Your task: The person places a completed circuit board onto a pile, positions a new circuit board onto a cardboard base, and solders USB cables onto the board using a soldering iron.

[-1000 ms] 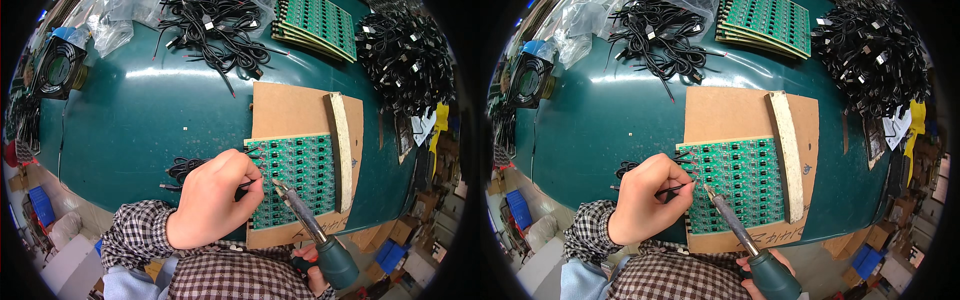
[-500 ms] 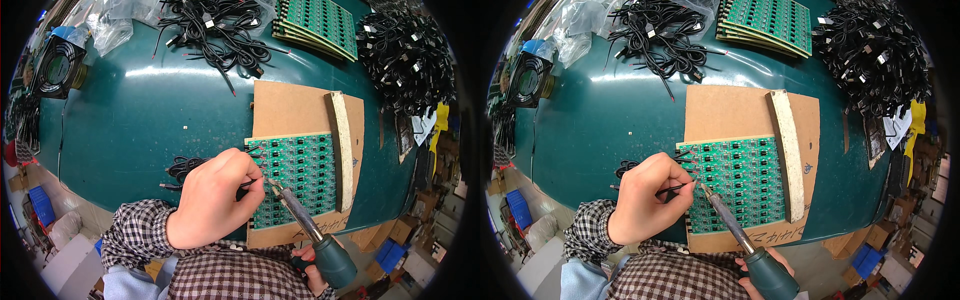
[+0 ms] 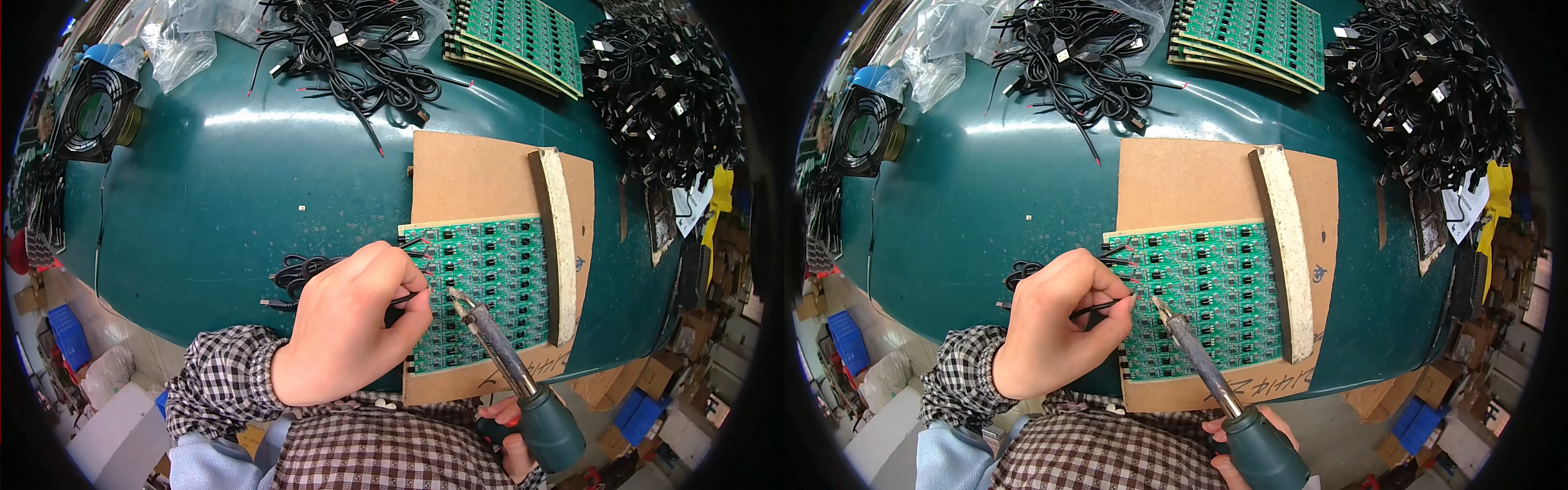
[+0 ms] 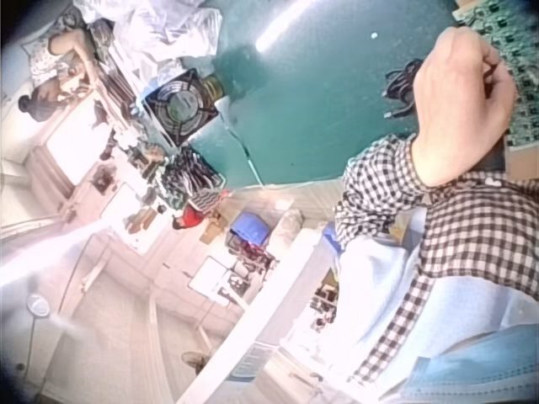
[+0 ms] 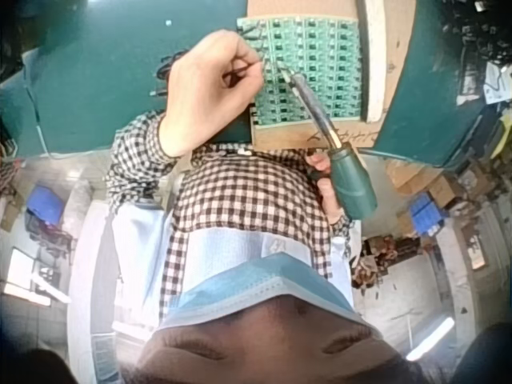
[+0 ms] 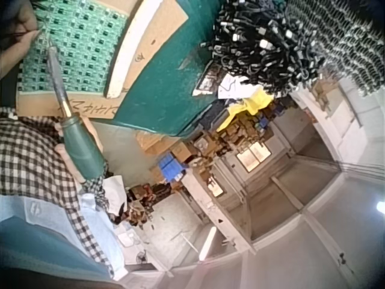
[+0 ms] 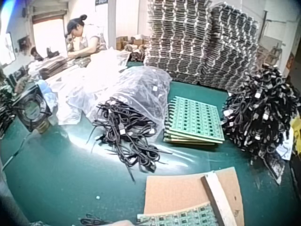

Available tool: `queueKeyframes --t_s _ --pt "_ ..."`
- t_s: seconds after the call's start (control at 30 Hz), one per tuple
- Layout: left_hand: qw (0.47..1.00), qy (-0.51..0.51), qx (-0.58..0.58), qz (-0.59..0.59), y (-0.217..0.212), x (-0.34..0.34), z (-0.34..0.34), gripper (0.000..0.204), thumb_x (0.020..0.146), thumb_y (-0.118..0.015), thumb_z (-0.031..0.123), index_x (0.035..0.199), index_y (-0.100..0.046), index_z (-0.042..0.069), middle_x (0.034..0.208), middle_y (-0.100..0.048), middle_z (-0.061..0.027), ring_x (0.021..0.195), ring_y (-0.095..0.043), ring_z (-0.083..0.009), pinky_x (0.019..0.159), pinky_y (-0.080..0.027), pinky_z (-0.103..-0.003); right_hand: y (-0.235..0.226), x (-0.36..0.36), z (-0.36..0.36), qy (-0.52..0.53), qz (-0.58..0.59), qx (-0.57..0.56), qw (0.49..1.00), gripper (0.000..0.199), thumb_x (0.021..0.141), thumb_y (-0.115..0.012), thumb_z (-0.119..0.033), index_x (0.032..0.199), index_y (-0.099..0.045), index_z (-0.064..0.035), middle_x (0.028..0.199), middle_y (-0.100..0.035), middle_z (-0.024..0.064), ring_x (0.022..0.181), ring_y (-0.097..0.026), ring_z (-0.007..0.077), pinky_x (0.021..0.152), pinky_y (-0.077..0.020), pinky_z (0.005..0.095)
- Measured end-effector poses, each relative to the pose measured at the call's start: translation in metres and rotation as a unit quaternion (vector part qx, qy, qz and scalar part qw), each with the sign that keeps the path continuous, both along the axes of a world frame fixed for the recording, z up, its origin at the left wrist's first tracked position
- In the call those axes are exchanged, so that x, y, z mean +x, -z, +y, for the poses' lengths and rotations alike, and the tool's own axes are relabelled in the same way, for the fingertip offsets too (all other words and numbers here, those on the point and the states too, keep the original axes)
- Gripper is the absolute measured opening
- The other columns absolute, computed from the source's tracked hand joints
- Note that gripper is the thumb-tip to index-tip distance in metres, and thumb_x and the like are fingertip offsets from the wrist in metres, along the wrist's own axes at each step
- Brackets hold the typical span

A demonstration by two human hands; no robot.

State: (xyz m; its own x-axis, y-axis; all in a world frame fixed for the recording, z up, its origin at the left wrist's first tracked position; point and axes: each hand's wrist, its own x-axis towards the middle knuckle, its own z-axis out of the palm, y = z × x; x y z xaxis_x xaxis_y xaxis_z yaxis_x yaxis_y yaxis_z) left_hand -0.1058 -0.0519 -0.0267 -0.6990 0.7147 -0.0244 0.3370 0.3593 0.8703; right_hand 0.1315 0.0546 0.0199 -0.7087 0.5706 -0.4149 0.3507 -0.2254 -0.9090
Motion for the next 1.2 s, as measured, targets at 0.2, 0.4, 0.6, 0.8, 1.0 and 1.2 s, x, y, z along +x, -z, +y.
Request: queueKeyframes --t_s 0.2,0.4,0.6,0.8,1.0,1.2 --pt "1.0 0.008 -0.005 0.019 -0.009 -0.002 -0.006 0.014 0.074 -0.074 0.0 0.079 -0.062 0.003 0.075 -0.057 -0.0039 0.061 -0.058 -0.0131 0.052 -0.045 -0.025 0.011 0.012 0.007 -0.006 0.056 -0.042 0.998 0.03 0.09 -0.066 -0.014 0.111 -0.056 0.0036 0.102 -0.061 0.0154 0.099 -0.061 0.027 0.09 -0.0533 0.0435" --pt "0.959 -0.031 0.034 0.279 -0.038 -0.065 -0.016 0.02 0.076 -0.067 -0.007 0.094 -0.064 0.001 0.097 -0.063 -0.0143 0.091 -0.063 -0.0296 0.076 -0.051 -0.035 0.012 -0.01 0.018 0.096 0.162 0.007 0.982 0.03 0.092 -0.064 -0.017 0.109 -0.056 0.0057 0.097 -0.061 0.0162 0.091 -0.062 0.0288 0.077 -0.0592 0.0414" --pt "0.905 -0.006 -0.069 0.419 0.01 -0.144 0.011 0.024 0.074 -0.067 -0.003 0.097 -0.064 0.004 0.095 -0.059 -0.0093 0.094 -0.057 -0.0305 0.083 -0.047 -0.038 0.012 -0.017 0.011 0.123 0.192 -0.004 0.974 0.034 0.092 -0.065 -0.018 0.114 -0.054 0.0042 0.096 -0.062 0.0158 0.09 -0.062 0.0288 0.074 -0.0604 0.0424" --pt "0.897 0.007 0.057 0.438 -0.007 -0.163 0.015 0.02 0.075 -0.071 -0.002 0.091 -0.063 0.005 0.096 -0.064 -0.0073 0.095 -0.06 -0.0293 0.088 -0.046 -0.041 0.016 -0.011 0.019 0.171 0.184 -0.005 0.968 0.034 0.092 -0.064 -0.023 0.111 -0.056 0.0042 0.094 -0.062 0.016 0.085 -0.064 0.0283 0.072 -0.0604 0.0423" --pt "0.879 -0.06 0.192 0.433 -0.028 -0.151 -0.001 0.012 0.085 -0.065 -0.008 0.094 -0.063 0.0 0.089 -0.069 -0.0072 0.086 -0.068 -0.0181 0.09 -0.051 -0.039 0.011 -0.019 0.023 0.145 0.159 0.022 0.976 0.039 0.093 -0.062 -0.029 0.111 -0.055 0.0047 0.095 -0.063 0.016 0.08 -0.066 0.0286 0.07 -0.059 0.0413" --pt "0.983 -0.011 0.143 0.115 -0.065 -0.096 -0.001 0.006 0.089 -0.064 -0.005 0.095 -0.061 -0.005 0.084 -0.06 -0.0058 0.071 -0.062 -0.0082 0.057 -0.048 -0.02 0.001 -0.031 0.026 0.14 0.198 0.044 0.969 0.04 0.092 -0.063 -0.027 0.117 -0.054 0.0033 0.106 -0.063 0.017 0.088 -0.066 0.0275 0.079 -0.0573 0.0402"
